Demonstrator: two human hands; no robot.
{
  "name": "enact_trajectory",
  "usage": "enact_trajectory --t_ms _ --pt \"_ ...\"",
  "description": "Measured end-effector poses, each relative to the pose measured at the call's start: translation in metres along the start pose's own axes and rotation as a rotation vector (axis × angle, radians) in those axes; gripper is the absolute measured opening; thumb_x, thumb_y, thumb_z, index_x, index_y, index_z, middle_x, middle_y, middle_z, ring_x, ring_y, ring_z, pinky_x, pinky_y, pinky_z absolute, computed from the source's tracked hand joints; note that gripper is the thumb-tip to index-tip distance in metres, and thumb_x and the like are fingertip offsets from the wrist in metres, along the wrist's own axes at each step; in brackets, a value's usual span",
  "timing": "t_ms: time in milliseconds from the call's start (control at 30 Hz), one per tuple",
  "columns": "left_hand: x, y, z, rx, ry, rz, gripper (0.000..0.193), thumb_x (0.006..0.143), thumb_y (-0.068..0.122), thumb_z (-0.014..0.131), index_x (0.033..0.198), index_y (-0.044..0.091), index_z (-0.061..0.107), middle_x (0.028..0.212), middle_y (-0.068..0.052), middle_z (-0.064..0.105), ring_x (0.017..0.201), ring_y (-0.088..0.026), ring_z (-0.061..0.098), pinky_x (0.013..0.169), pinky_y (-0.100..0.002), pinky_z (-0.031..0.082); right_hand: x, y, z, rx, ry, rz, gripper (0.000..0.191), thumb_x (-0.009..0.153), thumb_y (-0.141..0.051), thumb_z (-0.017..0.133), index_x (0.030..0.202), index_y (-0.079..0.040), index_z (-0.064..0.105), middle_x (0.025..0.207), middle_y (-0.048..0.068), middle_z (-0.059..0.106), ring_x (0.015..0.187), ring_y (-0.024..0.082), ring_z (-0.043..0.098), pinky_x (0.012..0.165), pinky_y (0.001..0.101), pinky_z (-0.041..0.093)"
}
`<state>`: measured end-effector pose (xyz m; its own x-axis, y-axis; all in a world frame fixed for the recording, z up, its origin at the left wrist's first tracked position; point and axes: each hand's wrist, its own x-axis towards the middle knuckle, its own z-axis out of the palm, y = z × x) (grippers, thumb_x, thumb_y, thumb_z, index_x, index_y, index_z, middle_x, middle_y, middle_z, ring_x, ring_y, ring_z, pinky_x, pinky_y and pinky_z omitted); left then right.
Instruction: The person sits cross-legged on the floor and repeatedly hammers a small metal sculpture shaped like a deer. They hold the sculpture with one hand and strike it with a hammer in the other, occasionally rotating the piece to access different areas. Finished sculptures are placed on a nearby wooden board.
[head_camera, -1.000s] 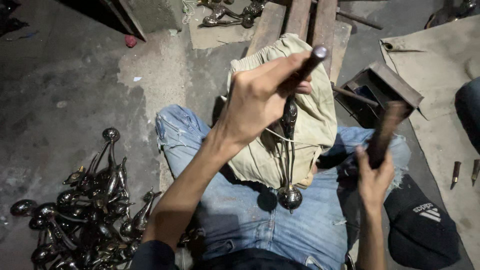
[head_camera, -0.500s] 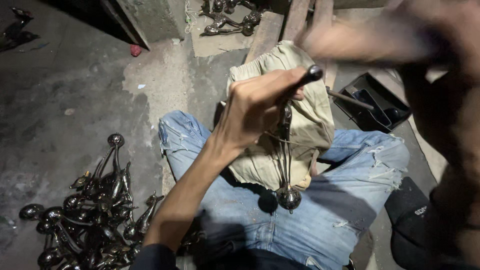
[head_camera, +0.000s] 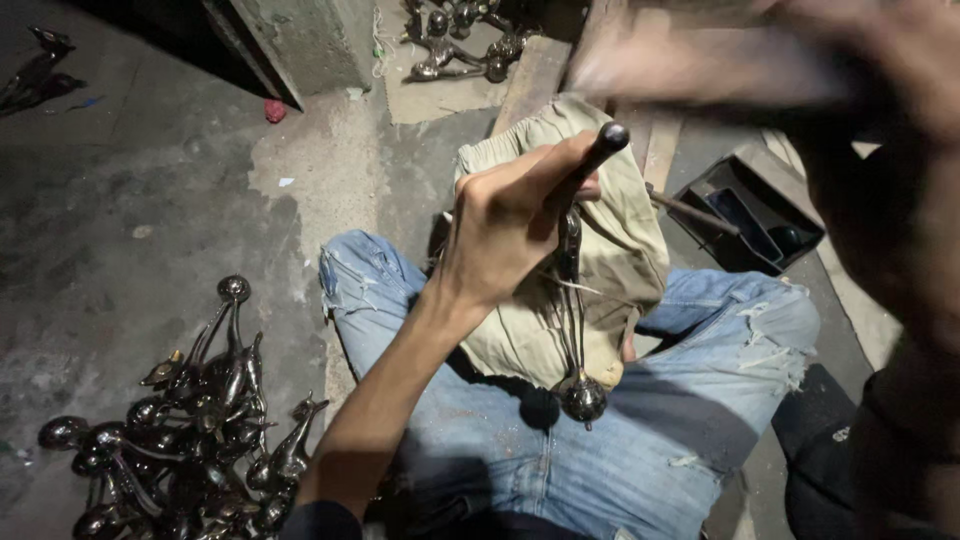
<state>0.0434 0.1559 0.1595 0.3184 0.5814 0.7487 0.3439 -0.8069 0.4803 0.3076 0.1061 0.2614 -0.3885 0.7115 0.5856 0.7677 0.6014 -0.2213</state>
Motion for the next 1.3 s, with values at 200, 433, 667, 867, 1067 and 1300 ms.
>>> enact_trajectory --t_ms 200,433,667,867,1067,1300 --pt "-0.003 -0.005 0.000 -0.043 0.026 0.009 0.047 0.093 -0.008 0.059 0.133 0.016 0.060 0.104 -0.012 0.077 0.074 -0.014 0.074 0.057 -0.025 0.062 -0.018 0.027 0.014 -0.165 -0.097 0.166 0.038 0.104 0.000 0.060 0.141 0.000 0.051 0.131 0.019 0.062 0.128 0.032 0.061 0.110 0.0401 0.052" --pt "-0.005 -0.008 0.003 0.031 0.051 0.089 0.038 0.103 -0.003 0.065 0.136 0.015 0.060 0.103 -0.006 0.078 0.080 -0.015 0.076 0.069 -0.027 0.061 0.004 -0.007 0.003 -0.077 -0.110 0.195 0.049 0.098 -0.008 0.071 0.144 -0.005 0.054 0.124 0.017 0.067 0.119 0.030 0.063 0.101 0.0393 0.054" --pt "-0.007 0.000 -0.002 -0.009 0.011 0.007 0.030 0.098 -0.005 0.059 0.123 0.011 0.066 0.103 -0.009 0.078 0.081 -0.016 0.077 0.067 -0.025 0.065 0.012 -0.035 -0.011 -0.533 -0.198 0.076 0.060 0.089 -0.001 0.080 0.145 -0.008 0.061 0.102 0.017 0.069 0.094 0.030 0.065 0.079 0.0410 0.055" --pt "0.002 0.008 -0.004 0.020 -0.021 -0.132 0.027 0.103 -0.005 0.060 0.126 0.007 0.067 0.107 -0.012 0.078 0.080 -0.016 0.079 0.064 -0.027 0.061 0.000 -0.024 -0.005 -0.484 -0.128 0.160 0.050 0.100 -0.008 0.077 0.146 -0.012 0.060 0.104 0.014 0.068 0.095 0.028 0.066 0.082 0.0389 0.055" --pt "0.013 0.022 -0.016 0.073 -0.074 -0.181 0.040 0.089 -0.009 0.064 0.126 0.005 0.069 0.094 -0.015 0.078 0.079 -0.023 0.078 0.066 -0.033 0.062 0.010 -0.039 -0.007 -0.404 -0.163 0.233 0.055 0.091 -0.003 0.079 0.143 -0.011 0.063 0.104 0.016 0.069 0.088 0.034 0.069 0.081 0.0407 0.052" --pt "0.036 0.029 -0.023 0.026 -0.198 -0.155 0.038 0.094 -0.005 0.065 0.130 0.010 0.066 0.097 -0.012 0.078 0.086 -0.018 0.080 0.068 -0.031 0.064 -0.020 -0.038 0.013 -0.314 0.003 0.352 0.054 0.094 -0.006 0.077 0.145 -0.013 0.060 0.114 0.017 0.071 0.102 0.033 0.069 0.088 0.0429 0.054"
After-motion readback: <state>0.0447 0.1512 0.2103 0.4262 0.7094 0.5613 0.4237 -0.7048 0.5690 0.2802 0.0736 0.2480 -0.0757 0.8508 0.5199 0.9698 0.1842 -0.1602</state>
